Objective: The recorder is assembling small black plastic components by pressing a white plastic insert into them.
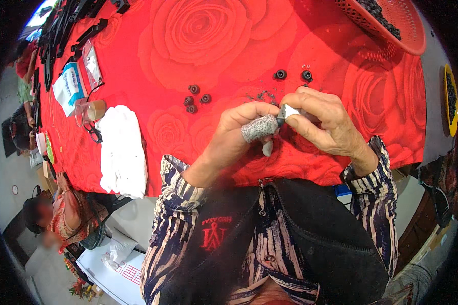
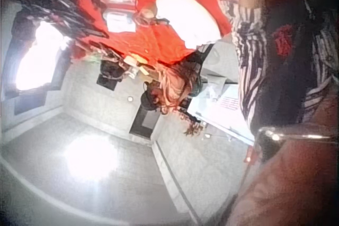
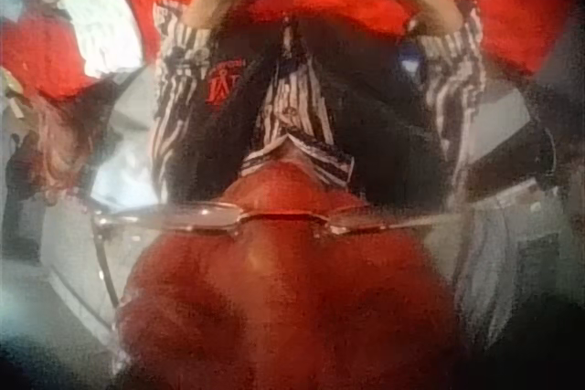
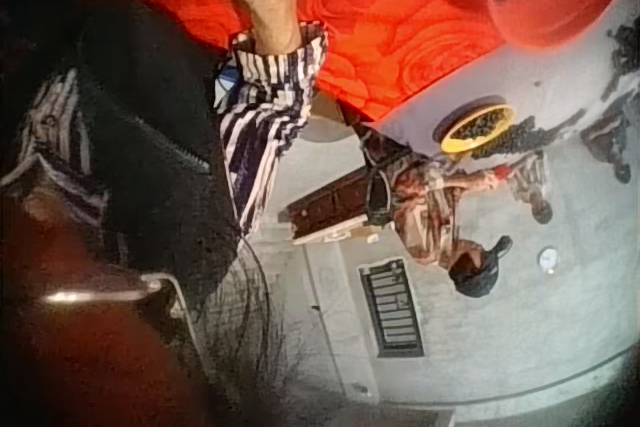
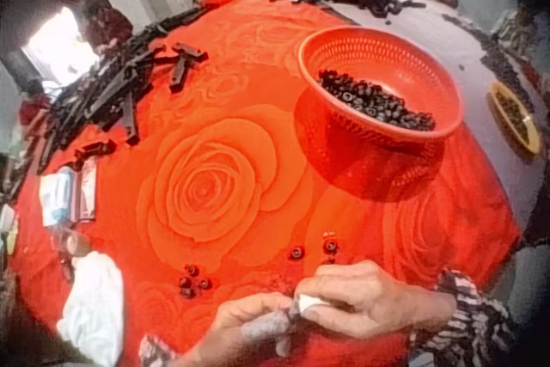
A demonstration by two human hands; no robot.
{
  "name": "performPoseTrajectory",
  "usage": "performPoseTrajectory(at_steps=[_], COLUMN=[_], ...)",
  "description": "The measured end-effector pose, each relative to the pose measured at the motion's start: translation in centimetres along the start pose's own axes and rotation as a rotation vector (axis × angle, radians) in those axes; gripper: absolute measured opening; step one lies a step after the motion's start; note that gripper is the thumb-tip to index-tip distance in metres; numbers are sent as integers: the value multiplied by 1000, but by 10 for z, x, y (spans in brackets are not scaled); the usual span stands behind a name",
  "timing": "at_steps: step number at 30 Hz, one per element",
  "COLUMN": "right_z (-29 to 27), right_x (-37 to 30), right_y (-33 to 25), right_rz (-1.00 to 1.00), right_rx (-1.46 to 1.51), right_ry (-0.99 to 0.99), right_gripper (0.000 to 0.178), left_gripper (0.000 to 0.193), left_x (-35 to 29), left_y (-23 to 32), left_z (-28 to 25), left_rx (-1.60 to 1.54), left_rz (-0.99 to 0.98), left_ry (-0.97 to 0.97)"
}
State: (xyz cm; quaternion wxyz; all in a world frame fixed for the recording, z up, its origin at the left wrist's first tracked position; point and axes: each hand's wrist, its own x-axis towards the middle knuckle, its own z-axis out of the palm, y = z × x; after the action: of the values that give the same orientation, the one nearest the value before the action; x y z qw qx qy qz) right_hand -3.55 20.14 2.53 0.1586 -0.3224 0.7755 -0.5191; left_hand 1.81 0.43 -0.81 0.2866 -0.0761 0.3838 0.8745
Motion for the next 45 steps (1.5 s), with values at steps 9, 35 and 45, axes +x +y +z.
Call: performPoseTrajectory(at_steps=[9, 35, 45], right_z=[2, 13, 19], right_x=[1, 0, -1], right_y=[6, 0, -5], right_rz=[-73, -370, -540], right_rx=[26, -148, -390], right_ry=[-2, 135, 281], right_gripper=[14, 36, 29], left_gripper=[19, 22, 29], left_x=[0, -4, 0], left_y=[-1, -3, -12], left_z=[-2, 8, -3], left_rx=[18, -287, -324], left_rz=[9, -219, -187], left_ry=[-41, -132, -190])
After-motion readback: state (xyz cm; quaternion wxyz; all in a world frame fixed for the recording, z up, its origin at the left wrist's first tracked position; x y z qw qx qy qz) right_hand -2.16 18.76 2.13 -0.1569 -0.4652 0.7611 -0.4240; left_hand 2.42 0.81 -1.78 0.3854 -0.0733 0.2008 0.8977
